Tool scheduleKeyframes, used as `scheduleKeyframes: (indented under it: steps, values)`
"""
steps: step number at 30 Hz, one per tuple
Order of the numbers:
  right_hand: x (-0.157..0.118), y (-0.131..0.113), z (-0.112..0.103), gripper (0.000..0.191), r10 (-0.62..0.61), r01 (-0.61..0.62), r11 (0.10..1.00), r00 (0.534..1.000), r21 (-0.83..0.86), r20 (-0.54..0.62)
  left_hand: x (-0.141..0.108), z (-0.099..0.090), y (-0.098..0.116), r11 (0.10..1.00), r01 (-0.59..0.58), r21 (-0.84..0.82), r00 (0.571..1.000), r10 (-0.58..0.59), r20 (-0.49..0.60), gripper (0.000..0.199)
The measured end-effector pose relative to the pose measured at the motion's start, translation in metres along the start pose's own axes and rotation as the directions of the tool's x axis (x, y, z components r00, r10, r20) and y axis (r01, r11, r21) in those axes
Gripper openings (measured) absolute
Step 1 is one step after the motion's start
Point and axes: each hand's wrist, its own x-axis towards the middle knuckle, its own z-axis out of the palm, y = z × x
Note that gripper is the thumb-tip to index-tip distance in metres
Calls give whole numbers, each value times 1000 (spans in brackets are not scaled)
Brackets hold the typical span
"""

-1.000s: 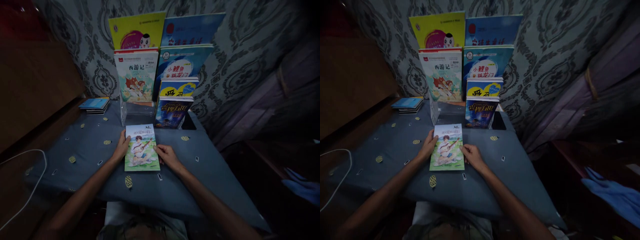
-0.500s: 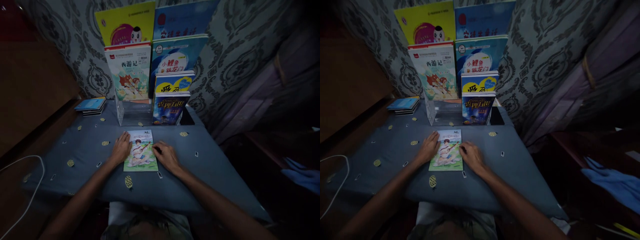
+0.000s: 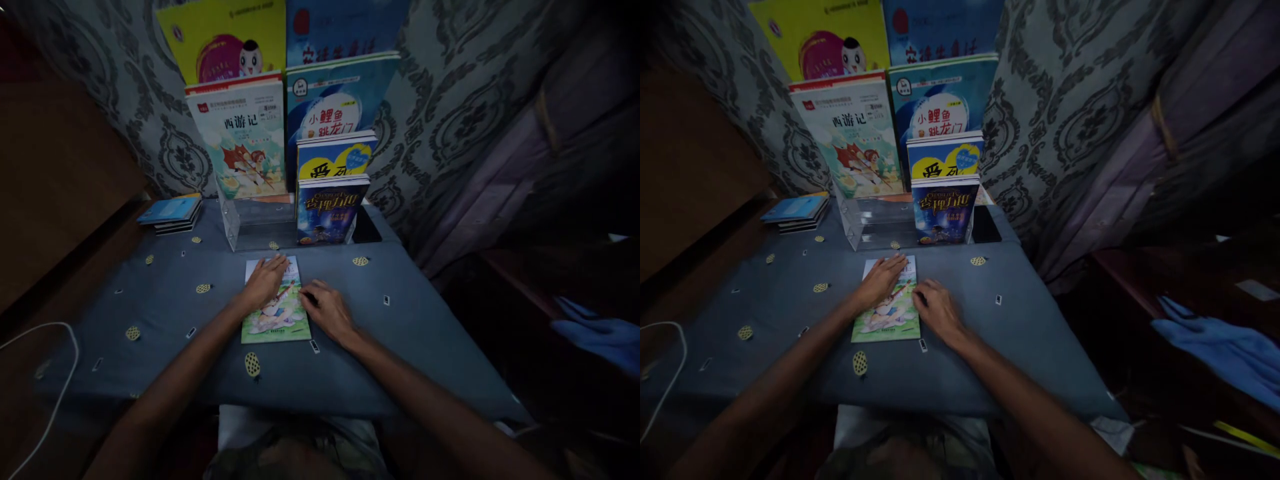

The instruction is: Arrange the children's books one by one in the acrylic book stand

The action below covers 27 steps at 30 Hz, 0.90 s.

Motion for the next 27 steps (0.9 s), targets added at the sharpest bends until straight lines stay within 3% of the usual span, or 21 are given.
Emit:
scheduleKeyframes:
  steps: [6,11,19,27]
  values:
    - [2,2,1,17,23,-21,998,999,67,-26,19,-7,10,999,-38,6,997,38,66,50]
    - [5,2,-3,15,77,-73,987,997,140,-26,12,-14,13,998,-65,-26,995,67,70,49]
    - [9,9,-6,21,169,-152,964,983,218,-64,-29,-18,32,983,-175,-53,981,179,79,45]
    - [7,7,-8,24,143,-129,963,989,236,-46,-85,-21,63,928,-363,-86,929,368,46,42]
